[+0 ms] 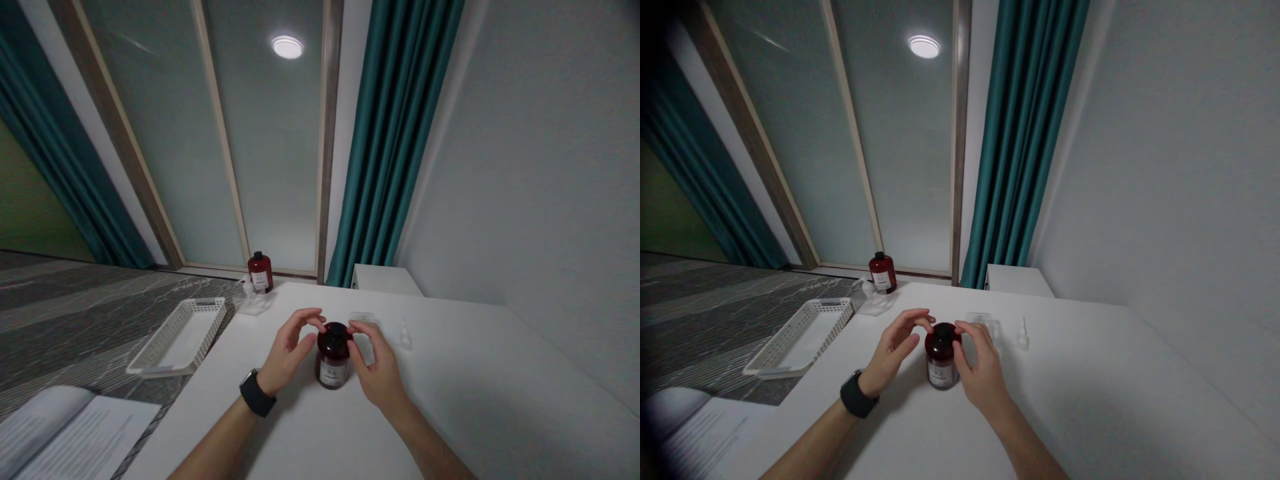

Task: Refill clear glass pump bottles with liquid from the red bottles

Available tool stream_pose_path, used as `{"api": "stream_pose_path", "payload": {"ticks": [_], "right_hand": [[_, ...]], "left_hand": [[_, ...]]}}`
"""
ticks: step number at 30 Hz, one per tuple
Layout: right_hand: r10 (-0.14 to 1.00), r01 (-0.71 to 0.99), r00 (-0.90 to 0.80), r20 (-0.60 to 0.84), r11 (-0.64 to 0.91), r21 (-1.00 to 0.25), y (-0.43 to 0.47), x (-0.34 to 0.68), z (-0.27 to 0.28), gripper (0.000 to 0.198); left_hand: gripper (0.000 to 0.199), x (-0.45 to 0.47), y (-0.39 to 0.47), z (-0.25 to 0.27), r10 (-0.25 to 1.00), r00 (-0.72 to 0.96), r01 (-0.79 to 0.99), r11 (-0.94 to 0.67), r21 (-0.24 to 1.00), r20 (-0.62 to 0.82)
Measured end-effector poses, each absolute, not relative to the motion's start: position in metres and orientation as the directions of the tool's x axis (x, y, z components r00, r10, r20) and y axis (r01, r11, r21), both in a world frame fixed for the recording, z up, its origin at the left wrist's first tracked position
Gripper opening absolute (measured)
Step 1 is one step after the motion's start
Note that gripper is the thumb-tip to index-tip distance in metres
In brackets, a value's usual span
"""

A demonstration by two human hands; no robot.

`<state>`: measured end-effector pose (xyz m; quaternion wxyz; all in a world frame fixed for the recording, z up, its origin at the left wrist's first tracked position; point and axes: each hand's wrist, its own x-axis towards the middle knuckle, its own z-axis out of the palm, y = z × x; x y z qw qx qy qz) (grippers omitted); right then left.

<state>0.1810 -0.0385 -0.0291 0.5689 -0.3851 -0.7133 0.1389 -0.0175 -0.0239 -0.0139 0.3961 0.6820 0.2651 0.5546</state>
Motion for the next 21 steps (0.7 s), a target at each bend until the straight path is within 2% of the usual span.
{"api": "stream_pose_path", "payload": {"ticks": [2,7,10,15,21], "right_hand": [[0.706,0.402,-0.061,0.705,0.664,-0.630,-0.039,0.181,-0.029,0.026],[0.632,0.422,-0.090,0.770,0.724,-0.545,-0.043,0.180,-0.025,0.030],[0.611,0.408,-0.107,0.784,0.746,-0.526,-0.047,0.178,-0.023,0.033],[0.633,0.394,-0.118,0.765,0.737,-0.549,-0.050,0.178,-0.023,0.033],[0.716,0.409,-0.114,0.689,0.666,-0.624,-0.048,0.179,-0.026,0.035]], "left_hand": [[0.038,-0.018,-0.023,-0.014,0.803,0.223,-0.103,-0.545,0.832,0.553],[0.045,-0.016,-0.024,-0.013,0.788,0.327,-0.135,-0.507,0.851,0.521],[0.041,-0.016,-0.024,-0.013,0.796,0.297,-0.151,-0.507,0.849,0.528],[0.041,-0.017,-0.023,-0.017,0.802,0.281,-0.189,-0.492,0.850,0.527],[0.043,-0.018,-0.021,-0.019,0.796,0.258,-0.230,-0.500,0.835,0.547]]}}
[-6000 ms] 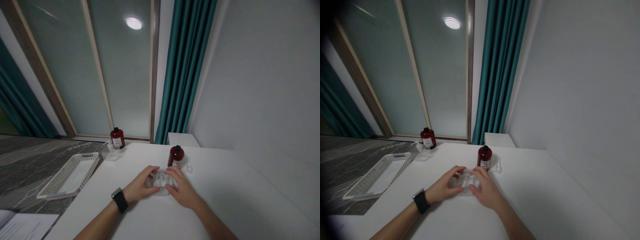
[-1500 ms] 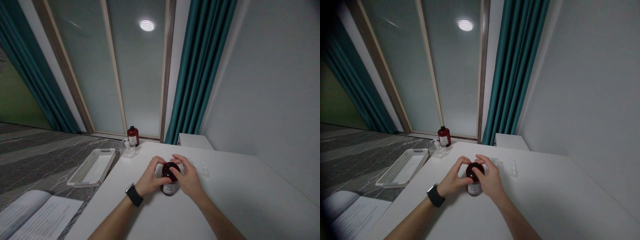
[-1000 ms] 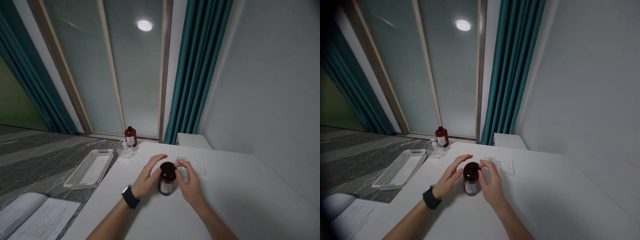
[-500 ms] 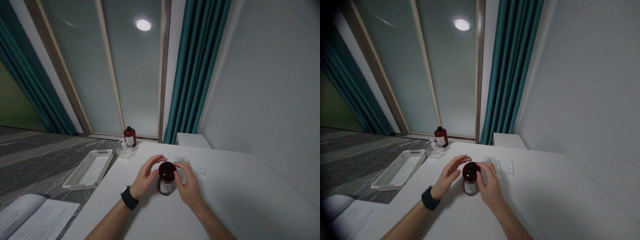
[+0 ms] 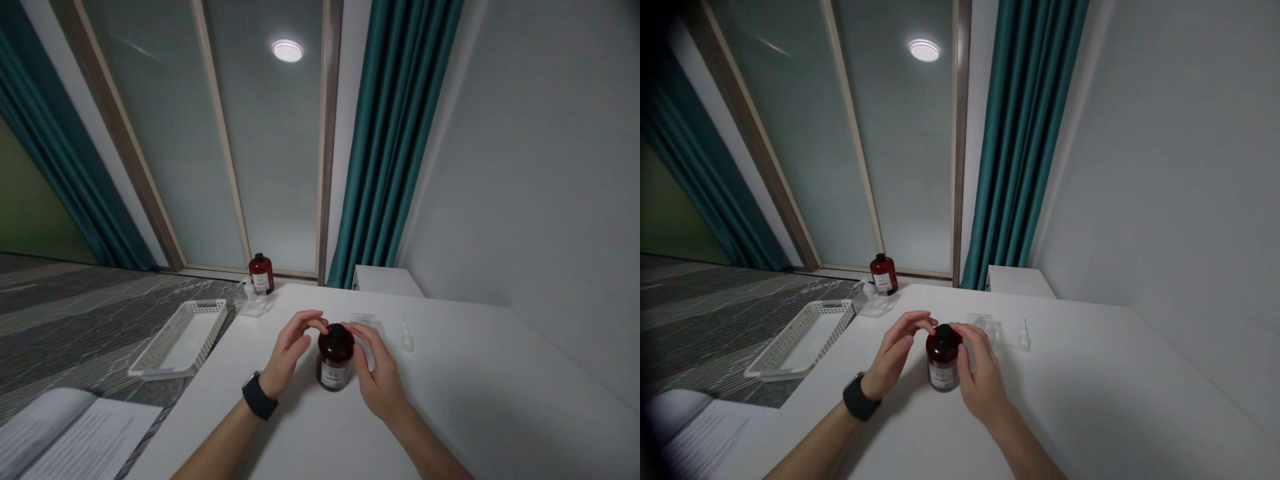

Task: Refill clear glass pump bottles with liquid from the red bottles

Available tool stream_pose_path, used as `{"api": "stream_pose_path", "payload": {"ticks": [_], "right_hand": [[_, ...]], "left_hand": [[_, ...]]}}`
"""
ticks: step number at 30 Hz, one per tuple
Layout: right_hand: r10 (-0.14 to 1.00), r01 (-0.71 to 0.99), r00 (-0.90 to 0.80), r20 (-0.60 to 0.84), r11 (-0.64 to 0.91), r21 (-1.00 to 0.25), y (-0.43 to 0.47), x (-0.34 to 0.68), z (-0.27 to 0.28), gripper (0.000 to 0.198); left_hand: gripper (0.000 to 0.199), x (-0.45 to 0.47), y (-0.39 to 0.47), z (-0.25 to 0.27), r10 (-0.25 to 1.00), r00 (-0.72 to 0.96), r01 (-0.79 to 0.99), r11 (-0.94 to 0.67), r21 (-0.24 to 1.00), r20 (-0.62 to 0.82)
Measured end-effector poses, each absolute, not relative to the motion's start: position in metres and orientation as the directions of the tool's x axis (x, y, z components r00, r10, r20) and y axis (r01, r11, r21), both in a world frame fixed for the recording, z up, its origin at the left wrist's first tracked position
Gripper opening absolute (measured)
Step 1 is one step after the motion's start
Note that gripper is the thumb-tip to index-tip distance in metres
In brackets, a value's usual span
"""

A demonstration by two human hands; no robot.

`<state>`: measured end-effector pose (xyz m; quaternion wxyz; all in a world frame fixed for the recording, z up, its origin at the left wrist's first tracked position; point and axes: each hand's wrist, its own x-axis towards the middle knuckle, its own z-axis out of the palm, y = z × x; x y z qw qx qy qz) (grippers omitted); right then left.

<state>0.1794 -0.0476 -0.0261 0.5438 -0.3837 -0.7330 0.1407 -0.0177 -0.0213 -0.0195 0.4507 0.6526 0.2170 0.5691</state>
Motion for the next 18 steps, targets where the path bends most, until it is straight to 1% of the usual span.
{"api": "stream_pose_path", "payload": {"ticks": [3,7,12,18], "right_hand": [[0.711,0.413,-0.115,0.694,0.669,-0.618,-0.0484,0.1783,-0.0265,0.035],[0.709,0.389,-0.099,0.698,0.674,-0.628,-0.0496,0.1774,-0.0274,0.033],[0.743,0.394,-0.121,0.658,0.644,-0.656,-0.0487,0.1783,-0.0288,0.034],[0.718,0.366,-0.077,0.692,0.666,-0.650,-0.0494,0.1776,-0.0282,0.032]], "left_hand": [[0.044,-0.0180,-0.0209,-0.0195,0.803,0.245,-0.254,-0.487,0.835,0.543],[0.048,-0.0175,-0.0219,-0.0194,0.809,0.289,-0.263,-0.447,0.855,0.511],[0.044,-0.0175,-0.0212,-0.0212,0.810,0.244,-0.273,-0.471,0.839,0.534],[0.049,-0.0174,-0.0217,-0.0209,0.814,0.285,-0.265,-0.441,0.857,0.507]]}}
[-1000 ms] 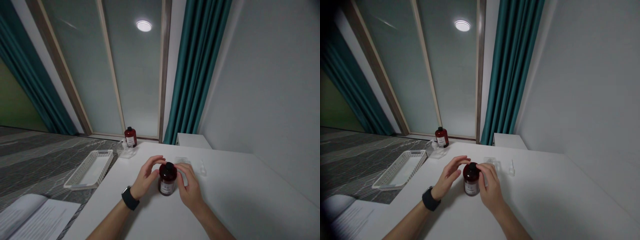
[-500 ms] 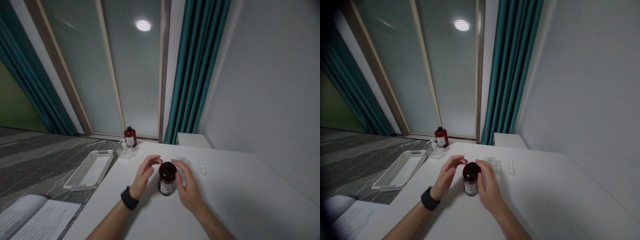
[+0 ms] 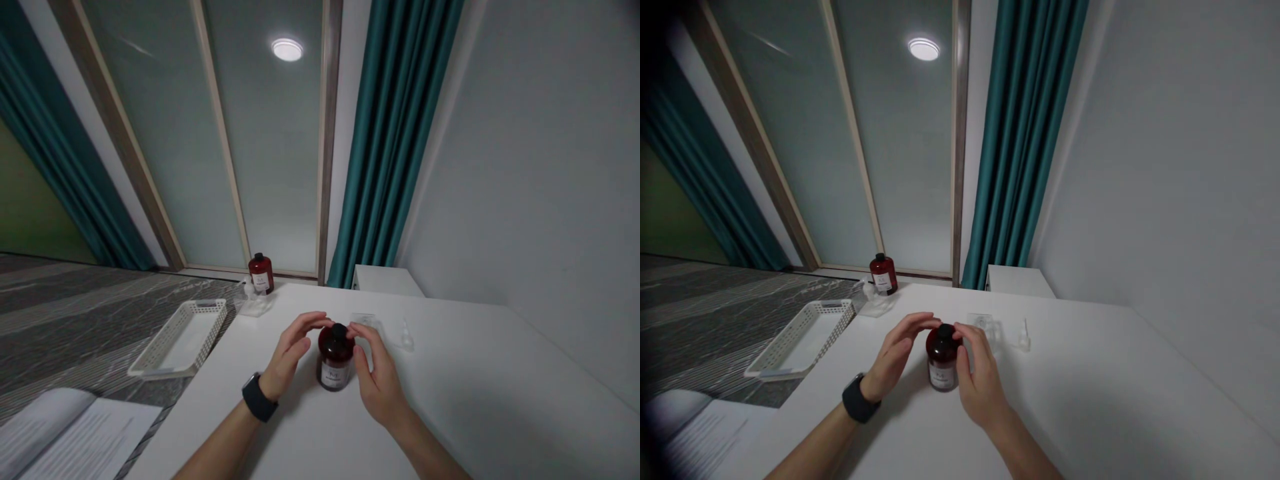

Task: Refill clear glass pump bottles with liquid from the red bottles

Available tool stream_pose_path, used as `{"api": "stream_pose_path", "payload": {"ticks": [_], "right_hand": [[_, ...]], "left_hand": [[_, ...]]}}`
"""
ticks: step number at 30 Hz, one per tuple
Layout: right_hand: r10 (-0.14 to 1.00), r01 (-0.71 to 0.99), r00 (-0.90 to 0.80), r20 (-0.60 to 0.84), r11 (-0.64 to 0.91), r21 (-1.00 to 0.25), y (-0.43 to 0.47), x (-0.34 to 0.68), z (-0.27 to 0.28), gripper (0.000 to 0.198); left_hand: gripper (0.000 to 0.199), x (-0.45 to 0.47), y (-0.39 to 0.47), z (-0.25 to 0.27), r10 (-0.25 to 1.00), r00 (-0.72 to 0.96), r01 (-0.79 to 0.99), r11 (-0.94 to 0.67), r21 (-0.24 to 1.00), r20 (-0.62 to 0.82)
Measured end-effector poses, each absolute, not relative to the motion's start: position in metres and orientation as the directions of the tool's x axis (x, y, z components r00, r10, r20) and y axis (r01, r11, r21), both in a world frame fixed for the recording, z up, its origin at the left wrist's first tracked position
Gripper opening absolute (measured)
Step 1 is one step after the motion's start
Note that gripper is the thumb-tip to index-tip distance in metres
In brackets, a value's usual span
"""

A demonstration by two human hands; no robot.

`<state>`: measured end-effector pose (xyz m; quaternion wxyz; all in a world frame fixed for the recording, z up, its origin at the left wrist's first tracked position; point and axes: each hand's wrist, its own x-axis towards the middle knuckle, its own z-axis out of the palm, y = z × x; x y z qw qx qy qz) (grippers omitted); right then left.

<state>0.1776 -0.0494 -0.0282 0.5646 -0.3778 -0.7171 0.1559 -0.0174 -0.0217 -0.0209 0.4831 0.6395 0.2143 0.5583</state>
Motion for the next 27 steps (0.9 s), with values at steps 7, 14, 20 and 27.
{"api": "stream_pose_path", "payload": {"ticks": [7,14,20,27], "right_hand": [[0.730,0.391,-0.136,0.669,0.660,-0.641,-0.047,0.180,-0.026,0.032],[0.752,0.364,-0.125,0.647,0.641,-0.676,-0.050,0.178,-0.020,0.032],[0.808,0.315,-0.118,0.578,0.582,-0.749,-0.051,0.178,-0.025,0.034],[0.779,0.316,-0.105,0.618,0.615,-0.722,-0.051,0.178,-0.023,0.031]], "left_hand": [[0.045,-0.018,-0.021,-0.022,0.821,0.241,-0.242,-0.466,0.851,0.518],[0.044,-0.018,-0.021,-0.021,0.809,0.246,-0.282,-0.467,0.838,0.534],[0.046,-0.018,-0.020,-0.023,0.810,0.264,-0.295,-0.450,0.843,0.524],[0.047,-0.018,-0.021,-0.022,0.802,0.280,-0.303,-0.449,0.841,0.528]]}}
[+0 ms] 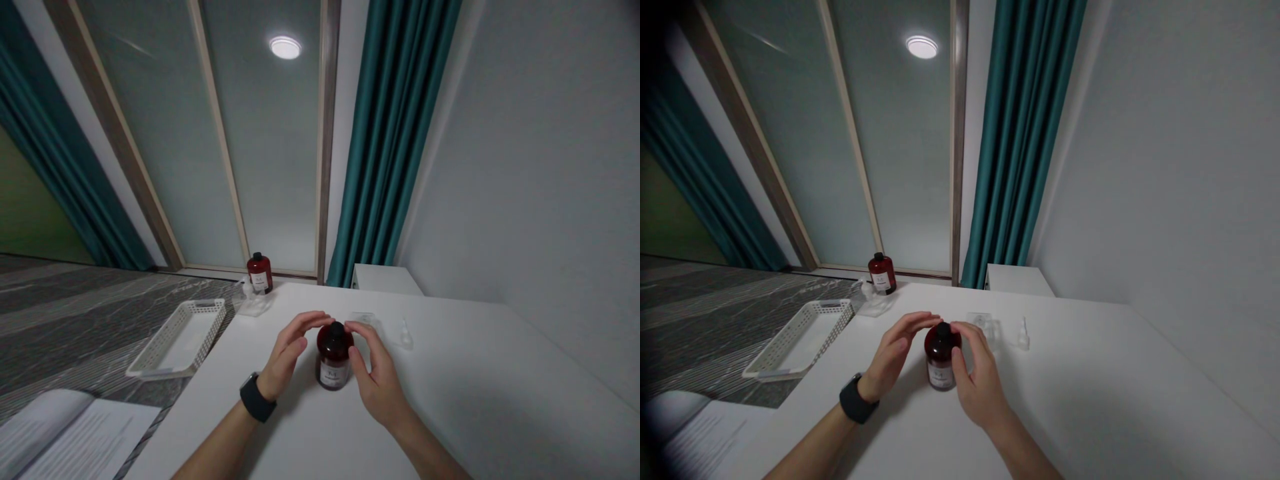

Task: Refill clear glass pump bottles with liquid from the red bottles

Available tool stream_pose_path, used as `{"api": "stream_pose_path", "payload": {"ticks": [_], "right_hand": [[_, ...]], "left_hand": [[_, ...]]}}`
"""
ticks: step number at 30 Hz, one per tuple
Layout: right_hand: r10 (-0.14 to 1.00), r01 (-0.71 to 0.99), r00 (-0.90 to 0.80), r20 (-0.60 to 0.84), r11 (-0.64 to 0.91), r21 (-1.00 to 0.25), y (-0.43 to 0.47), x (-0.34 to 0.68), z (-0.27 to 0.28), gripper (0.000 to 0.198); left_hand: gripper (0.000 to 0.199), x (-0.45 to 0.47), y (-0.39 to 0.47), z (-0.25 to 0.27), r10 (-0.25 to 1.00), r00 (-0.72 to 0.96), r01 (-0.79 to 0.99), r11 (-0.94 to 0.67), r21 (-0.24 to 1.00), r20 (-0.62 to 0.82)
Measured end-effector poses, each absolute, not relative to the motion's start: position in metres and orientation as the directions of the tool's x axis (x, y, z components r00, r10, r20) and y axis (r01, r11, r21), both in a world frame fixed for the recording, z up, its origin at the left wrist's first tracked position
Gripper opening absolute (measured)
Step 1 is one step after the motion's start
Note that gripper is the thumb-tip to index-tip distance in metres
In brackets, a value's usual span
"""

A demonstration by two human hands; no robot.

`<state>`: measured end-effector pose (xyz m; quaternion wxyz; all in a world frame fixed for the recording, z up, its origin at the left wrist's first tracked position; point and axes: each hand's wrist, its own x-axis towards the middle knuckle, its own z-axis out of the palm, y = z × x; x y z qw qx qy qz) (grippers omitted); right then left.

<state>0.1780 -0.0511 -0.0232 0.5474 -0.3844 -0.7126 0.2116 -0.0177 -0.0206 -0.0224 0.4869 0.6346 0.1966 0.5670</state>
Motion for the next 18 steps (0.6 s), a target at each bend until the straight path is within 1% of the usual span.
{"api": "stream_pose_path", "payload": {"ticks": [5,9,14,18], "right_hand": [[0.782,0.344,-0.136,0.608,0.613,-0.711,-0.0522,0.1784,-0.0213,0.032],[0.763,0.356,-0.134,0.632,0.632,-0.688,-0.0529,0.1773,-0.0179,0.030],[0.778,0.350,-0.144,0.612,0.618,-0.704,-0.0520,0.1784,-0.0193,0.037],[0.773,0.351,-0.142,0.618,0.623,-0.699,-0.0524,0.1776,-0.0199,0.032]], "left_hand": [[0.045,-0.0177,-0.0199,-0.0225,0.802,0.239,-0.321,-0.468,0.824,0.548],[0.047,-0.0174,-0.0201,-0.0222,0.808,0.275,-0.314,-0.437,0.843,0.522],[0.045,-0.0177,-0.0206,-0.0217,0.805,0.247,-0.305,-0.464,0.832,0.540],[0.047,-0.0176,-0.0210,-0.0211,0.804,0.277,-0.302,-0.446,0.842,0.525]]}}
